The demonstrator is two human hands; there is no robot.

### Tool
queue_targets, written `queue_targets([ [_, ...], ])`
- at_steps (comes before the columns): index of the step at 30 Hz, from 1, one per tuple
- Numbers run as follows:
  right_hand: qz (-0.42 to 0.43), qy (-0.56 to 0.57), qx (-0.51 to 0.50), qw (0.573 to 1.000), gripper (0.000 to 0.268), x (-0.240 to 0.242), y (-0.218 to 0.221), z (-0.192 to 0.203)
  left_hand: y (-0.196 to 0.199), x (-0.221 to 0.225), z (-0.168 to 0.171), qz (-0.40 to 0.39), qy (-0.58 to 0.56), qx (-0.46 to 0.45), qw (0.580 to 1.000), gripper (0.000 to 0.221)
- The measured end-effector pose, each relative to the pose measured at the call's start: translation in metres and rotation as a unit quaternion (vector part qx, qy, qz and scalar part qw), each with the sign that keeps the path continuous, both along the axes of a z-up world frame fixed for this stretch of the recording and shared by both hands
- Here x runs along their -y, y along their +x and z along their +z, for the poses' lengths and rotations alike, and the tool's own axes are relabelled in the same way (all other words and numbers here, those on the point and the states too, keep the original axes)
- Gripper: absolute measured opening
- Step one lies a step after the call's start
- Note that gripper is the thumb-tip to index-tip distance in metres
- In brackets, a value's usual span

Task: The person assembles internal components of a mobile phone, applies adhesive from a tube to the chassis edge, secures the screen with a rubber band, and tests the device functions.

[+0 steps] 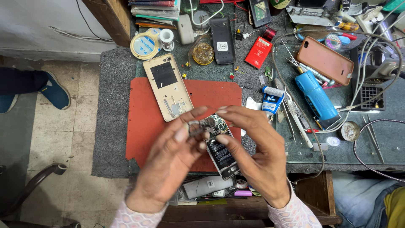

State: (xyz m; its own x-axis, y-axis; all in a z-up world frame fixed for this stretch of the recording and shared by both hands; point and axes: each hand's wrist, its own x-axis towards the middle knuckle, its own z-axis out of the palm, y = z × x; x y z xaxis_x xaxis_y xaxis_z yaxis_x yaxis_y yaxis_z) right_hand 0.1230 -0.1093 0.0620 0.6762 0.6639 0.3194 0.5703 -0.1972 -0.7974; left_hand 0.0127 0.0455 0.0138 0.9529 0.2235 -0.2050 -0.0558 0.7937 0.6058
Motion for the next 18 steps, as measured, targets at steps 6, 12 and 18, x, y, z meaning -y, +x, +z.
queue_targets([
  [6, 0.019, -0.005, -0.037, 0.999, 0.029, 0.004, 0.003, -0.013, -0.006, 0.02, -0.012, -0.032, -0.134, 0.013, 0.99, 0.07],
  [12, 0.013, -0.018, 0.044, 0.999, 0.022, 0.011, 0.03, -0.017, -0.013, 0.022, -0.013, 0.024, -0.021, -0.046, 0.998, 0.06],
  [18, 0.095, -0.141, 0.121, 0.978, 0.026, 0.002, 0.049, -0.017, -0.029, 0.014, -0.007, 0.158, 0.713, -0.14, 0.669, 0.036],
])
